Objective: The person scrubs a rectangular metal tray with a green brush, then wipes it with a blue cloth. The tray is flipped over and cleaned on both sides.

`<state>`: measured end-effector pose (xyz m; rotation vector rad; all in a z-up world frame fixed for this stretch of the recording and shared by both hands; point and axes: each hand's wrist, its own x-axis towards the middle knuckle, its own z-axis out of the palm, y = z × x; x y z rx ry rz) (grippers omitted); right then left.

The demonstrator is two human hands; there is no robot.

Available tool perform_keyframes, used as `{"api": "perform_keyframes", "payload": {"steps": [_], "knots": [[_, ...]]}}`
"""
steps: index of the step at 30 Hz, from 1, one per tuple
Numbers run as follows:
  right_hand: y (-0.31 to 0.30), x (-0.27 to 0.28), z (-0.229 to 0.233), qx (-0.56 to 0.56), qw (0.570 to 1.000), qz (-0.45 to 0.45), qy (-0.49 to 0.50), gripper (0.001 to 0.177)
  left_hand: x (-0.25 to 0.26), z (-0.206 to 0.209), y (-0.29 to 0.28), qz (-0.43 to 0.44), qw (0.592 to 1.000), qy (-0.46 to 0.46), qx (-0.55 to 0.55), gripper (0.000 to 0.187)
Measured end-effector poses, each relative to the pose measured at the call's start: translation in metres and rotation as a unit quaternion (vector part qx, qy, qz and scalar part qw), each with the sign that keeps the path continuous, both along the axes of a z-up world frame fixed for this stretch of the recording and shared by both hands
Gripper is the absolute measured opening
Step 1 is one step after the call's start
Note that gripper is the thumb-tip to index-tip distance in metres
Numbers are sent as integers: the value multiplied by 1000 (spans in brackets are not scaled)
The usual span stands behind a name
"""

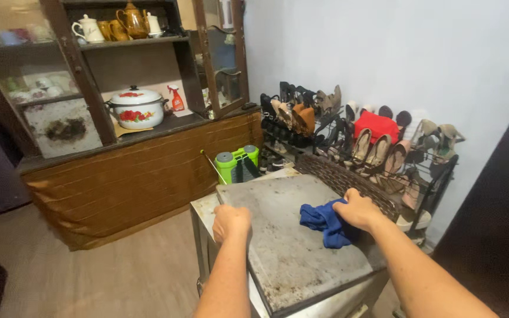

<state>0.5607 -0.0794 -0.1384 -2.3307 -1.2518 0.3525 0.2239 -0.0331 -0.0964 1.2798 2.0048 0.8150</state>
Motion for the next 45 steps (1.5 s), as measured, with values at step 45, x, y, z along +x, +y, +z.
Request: {"api": "perform_keyframes", "payload": {"steps": [45], "knots": [[-51,-81,38,108,918,344,-166,41,120,-19,19,56,997,-50,3,66]]}}
